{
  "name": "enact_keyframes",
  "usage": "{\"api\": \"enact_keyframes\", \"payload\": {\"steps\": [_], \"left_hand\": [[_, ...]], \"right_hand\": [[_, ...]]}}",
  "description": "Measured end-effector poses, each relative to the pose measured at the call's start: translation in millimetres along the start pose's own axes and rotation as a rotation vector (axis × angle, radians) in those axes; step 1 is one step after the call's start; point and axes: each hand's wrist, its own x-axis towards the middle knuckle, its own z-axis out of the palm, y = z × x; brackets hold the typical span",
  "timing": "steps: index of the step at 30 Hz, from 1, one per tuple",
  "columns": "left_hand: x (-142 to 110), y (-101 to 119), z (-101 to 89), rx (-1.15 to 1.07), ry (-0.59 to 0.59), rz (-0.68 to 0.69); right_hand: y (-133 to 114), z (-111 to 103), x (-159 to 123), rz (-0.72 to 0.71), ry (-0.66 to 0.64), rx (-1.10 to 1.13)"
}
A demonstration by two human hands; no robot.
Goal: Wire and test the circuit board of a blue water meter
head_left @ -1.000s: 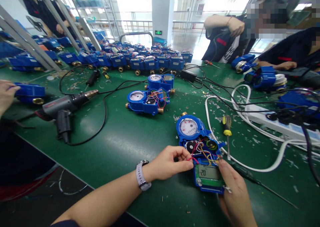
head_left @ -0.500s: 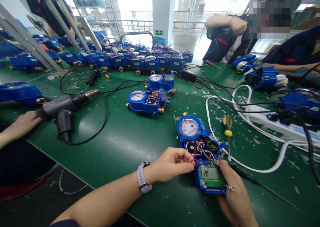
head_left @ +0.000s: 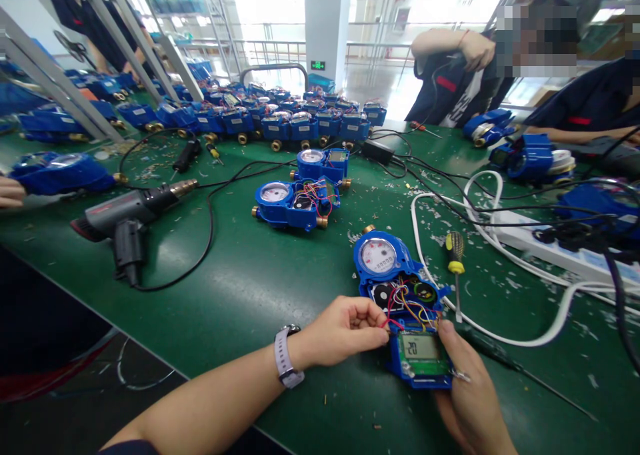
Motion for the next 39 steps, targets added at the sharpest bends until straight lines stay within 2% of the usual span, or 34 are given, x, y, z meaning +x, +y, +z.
{"api": "enact_keyframes", "payload": {"steps": [6, 10, 17, 22, 30, 39], "left_hand": [[-1, -3, -0.7, 0.037, -0.021, 0.023], [-1, -3, -0.4, 0.075, -0.014, 0.027], [-1, -2, -0.6, 0.116, -0.002, 0.035], [-1, 1, -0.3, 0.172, 0.010, 0.044], [-2, 3, 0.6, 0.229, 0.033, 0.074], [-1, -1, 3.7, 0.267, 0.118, 0.098]], "right_hand": [[-2, 2, -1, 0.028, 0.043, 0.043], [0, 1, -1, -0.028, 0.014, 0.018], [8, -10, 1, -0.159, -0.047, -0.145], [11, -16, 2, -0.235, -0.030, -0.239], [3, -7, -10, -0.292, 0.012, -0.349], [7, -8, -13, -0.381, 0.039, -0.497]]}}
